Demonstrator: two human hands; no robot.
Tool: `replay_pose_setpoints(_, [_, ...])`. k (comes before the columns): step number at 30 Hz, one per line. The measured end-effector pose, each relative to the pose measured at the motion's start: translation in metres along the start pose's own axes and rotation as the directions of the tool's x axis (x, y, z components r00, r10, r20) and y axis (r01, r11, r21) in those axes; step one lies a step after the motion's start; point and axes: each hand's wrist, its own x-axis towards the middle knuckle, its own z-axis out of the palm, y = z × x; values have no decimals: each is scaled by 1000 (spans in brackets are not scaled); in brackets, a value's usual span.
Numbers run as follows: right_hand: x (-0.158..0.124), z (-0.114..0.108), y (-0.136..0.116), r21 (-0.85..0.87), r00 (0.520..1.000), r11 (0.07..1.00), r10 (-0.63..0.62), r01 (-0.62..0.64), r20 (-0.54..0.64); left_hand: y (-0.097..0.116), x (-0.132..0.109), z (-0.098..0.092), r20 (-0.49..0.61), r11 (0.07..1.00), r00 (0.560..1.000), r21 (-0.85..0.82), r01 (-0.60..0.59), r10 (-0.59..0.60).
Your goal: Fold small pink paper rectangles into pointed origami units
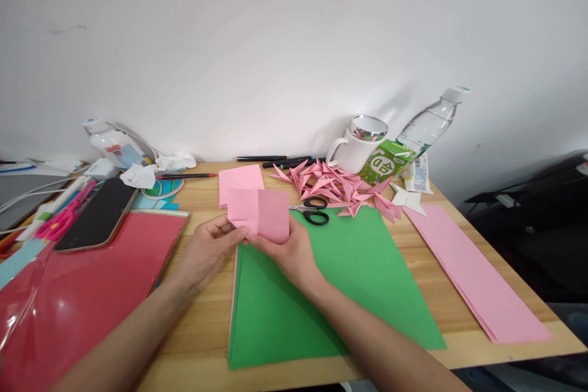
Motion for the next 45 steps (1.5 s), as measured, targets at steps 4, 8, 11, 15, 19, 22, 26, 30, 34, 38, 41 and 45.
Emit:
replay_pose_setpoints(4, [0,0,-2,-15,1000,1000,-24,24,-14,-1,0,1,15,998,1000,-62,18,-17])
replay_pose_setpoints(8, [0,0,-2,-7,1000,1000,7,-7,-13,-1,0,2,-1,997,1000,-74,25,-25])
replay_pose_setpoints(11, [0,0,-2,22,1000,1000,17,-17,4,0,-1,3,-13,997,1000,-78,26,-27])
replay_pose_setpoints(15, [-1,1,-2,43,999,998,39,-40,12,2,-2,4,-40,998,999,-61,30,-33])
replay_pose_setpoints(19, [-1,1,-2,40,999,998,44,-44,15,2,-2,4,-58,997,997,-62,37,-41])
replay_pose_setpoints(22, [-1,1,-2,53,999,997,46,-47,19,2,-3,4,-62,997,997,-65,38,-42])
replay_pose_setpoints(26, [0,1,-1,54,999,997,49,-50,23,3,-3,4,-65,998,997,-54,38,-41])
replay_pose_setpoints(30, [0,1,-1,55,998,997,50,-52,35,5,-3,5,-61,997,997,-70,42,-46])
replay_pose_setpoints(34, [-1,1,0,83,998,995,54,-58,43,5,-4,5,-65,996,996,-71,50,-55])
replay_pose_setpoints(38, [-1,1,0,78,997,995,59,-62,42,3,-3,4,-61,996,997,-77,41,-46])
replay_pose_setpoints(41, [-1,0,-1,74,997,996,54,-58,51,3,-3,4,-59,997,997,-71,42,-46])
replay_pose_setpoints(45, [-1,0,-1,67,997,996,60,-63,51,3,-3,5,-62,996,997,-74,45,-50])
